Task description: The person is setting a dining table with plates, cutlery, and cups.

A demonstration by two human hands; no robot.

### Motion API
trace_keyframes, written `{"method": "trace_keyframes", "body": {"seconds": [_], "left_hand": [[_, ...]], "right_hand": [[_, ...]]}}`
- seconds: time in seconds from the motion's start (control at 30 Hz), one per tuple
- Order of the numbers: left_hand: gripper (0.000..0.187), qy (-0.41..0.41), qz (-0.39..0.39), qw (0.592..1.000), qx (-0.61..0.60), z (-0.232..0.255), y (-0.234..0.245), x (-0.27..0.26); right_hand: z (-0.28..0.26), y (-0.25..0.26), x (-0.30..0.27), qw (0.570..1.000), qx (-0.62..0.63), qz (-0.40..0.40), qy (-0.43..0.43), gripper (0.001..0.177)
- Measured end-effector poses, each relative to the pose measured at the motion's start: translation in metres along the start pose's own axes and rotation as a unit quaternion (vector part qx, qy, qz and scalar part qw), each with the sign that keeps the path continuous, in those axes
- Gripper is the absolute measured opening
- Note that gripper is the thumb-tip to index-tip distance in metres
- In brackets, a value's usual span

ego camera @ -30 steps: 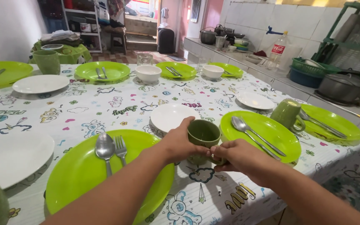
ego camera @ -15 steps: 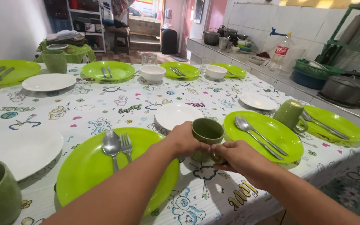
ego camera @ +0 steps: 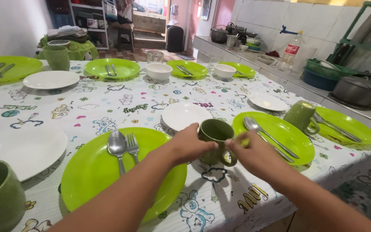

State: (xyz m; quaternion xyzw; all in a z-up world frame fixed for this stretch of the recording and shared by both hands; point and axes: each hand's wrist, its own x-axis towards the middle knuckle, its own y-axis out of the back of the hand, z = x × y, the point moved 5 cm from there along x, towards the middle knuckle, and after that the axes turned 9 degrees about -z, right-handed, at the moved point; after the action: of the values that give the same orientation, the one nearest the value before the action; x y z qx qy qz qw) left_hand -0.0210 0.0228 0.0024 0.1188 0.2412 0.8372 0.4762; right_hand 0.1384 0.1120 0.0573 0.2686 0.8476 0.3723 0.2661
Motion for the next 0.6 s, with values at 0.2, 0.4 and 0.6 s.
{"method": "trace_keyframes", "body": {"seconds": [0.2, 0.4, 0.6], "left_hand": [[0.056, -0.116, 0.249, 0.958, 0.076, -0.032, 0.043, -0.039], [0.042, -0.002, 0.357, 0.921, 0.156, -0.054, 0.087, -0.112], [0.036, -0.026, 0.484, 0.856, 0.178, -0.056, 0.182, -0.185]], "right_hand": [[-0.041, -0.018, -0.039, 0.902, 0.018, 0.151, 0.404, 0.033], [-0.074, -0.082, -0.037, 0.890, 0.026, 0.076, 0.449, 0.036], [-0.140, -0.143, -0.043, 0.875, -0.019, -0.042, 0.482, 0.039]]}}
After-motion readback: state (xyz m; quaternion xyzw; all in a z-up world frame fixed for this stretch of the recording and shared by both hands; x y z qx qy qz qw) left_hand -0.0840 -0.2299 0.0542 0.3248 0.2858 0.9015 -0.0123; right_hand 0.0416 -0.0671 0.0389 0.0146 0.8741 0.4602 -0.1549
